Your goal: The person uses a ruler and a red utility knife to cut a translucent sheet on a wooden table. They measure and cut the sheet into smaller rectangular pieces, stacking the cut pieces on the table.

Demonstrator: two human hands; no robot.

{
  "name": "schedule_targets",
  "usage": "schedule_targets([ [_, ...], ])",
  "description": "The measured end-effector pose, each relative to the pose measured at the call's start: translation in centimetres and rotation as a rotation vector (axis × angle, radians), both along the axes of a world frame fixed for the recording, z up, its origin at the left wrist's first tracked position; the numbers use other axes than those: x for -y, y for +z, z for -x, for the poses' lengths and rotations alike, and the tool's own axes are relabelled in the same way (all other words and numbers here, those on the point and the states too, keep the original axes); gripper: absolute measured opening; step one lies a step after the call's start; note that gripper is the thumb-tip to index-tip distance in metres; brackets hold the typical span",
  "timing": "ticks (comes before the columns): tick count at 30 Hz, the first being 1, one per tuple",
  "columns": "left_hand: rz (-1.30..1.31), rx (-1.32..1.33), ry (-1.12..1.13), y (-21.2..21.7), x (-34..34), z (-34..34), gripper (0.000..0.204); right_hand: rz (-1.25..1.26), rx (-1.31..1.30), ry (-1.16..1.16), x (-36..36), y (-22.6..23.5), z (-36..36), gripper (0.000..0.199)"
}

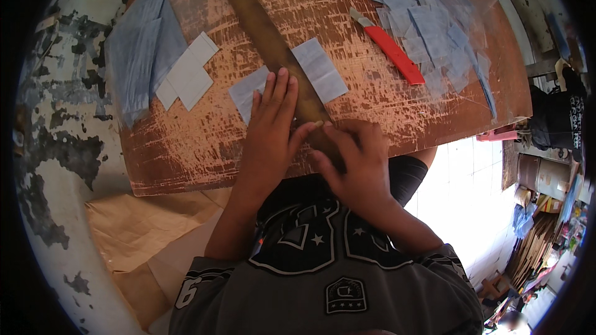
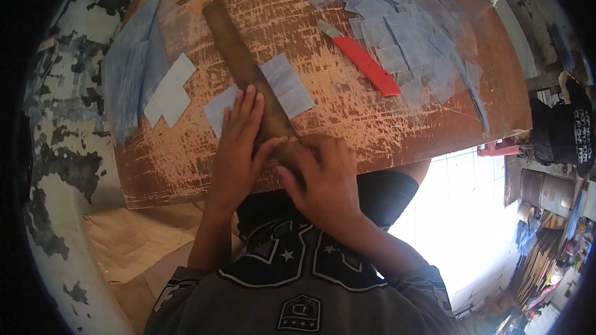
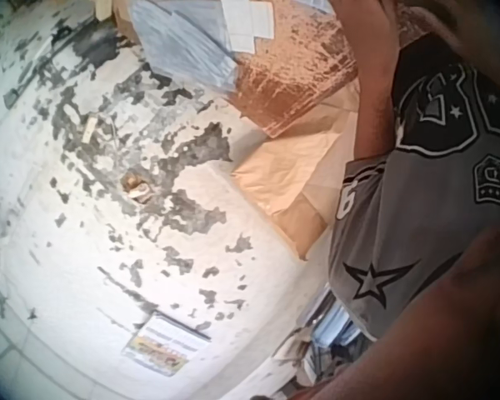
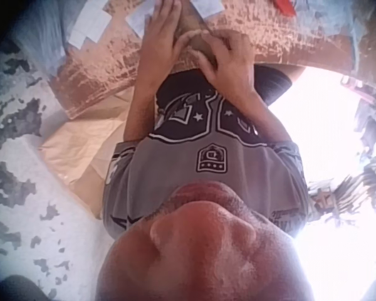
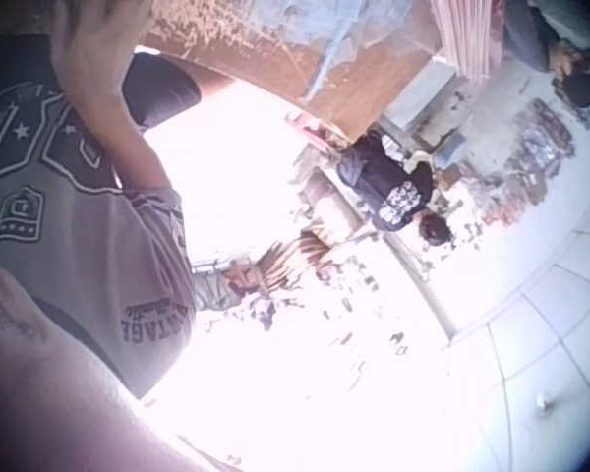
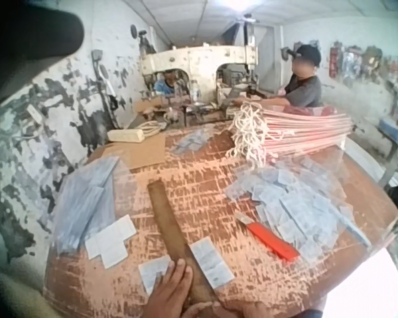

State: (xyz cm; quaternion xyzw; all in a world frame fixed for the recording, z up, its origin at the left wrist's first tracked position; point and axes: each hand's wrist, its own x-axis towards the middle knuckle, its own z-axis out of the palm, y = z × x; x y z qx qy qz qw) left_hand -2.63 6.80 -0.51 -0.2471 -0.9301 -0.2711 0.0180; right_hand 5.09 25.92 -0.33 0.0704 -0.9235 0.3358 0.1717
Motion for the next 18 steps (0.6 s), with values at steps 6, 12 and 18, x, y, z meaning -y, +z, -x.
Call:
schedule_targets([
  [6, 0.026, -0.043, 0.008, -0.1, -0.1, -0.1, 0.083, -0.220, -0.170, -0.262, -6.2, 1.9, 5.9, 0.042],
  [12, 0.002, -0.023, 0.005, -0.5, -0.1, -0.1, 0.083, -0.352, -0.183, -0.245, -8.5, 2.0, 9.8, 0.044],
  [18, -0.003, -0.017, 0.003, -0.4, -0.1, 0.1, 0.083, -0.410, -0.147, -0.224, -9.1, 1.6, 11.1, 0.042],
])
